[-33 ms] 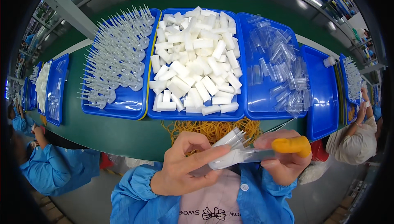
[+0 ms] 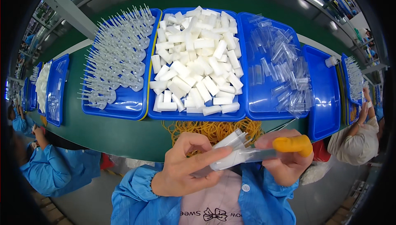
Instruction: The person assembles small white plastic components by inserting them into clear plastic tubes. They then secure the assembled units with yellow rubber bands and place them into a blue tray. The process is repeated continuously with multiple units.
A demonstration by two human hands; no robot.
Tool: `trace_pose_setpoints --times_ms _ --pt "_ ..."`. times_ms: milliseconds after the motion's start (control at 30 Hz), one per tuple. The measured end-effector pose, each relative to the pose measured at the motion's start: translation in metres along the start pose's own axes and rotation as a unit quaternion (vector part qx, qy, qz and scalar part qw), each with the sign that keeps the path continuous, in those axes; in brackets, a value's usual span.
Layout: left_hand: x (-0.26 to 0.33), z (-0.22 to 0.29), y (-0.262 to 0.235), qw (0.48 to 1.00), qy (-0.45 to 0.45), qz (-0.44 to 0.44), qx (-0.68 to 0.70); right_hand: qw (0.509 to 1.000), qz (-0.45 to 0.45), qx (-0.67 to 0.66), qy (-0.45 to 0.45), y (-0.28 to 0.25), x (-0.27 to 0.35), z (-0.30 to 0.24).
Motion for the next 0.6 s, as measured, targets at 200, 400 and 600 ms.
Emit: trace_pose_setpoints --times_ms 200,400,600 --pt "-0.002 0.01 0.001 0.996 0.04 -0.022 -0.071 0.996 -0.014 -0.028 0.078 -0.002 -0.002 0.014" --pt "-0.008 -0.031 0.02 0.922 -0.093 -0.028 0.376 0.99 -0.118 0.058 0.042 -0.002 -0.017 0.018" --pt "0.009 -0.031 0.076 0.603 -0.236 -0.235 0.725 0.959 -0.257 0.093 0.078 0.016 -0.012 0.031"
Point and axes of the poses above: each hand's wrist, its own x-axis away from the middle knuckle, its own y-axis out of the palm, z = x × y, the point moved 8 cm from there along -x, towards the middle knuckle, and after that the axes turned 9 degrees about -z, right-handed, at the moved point
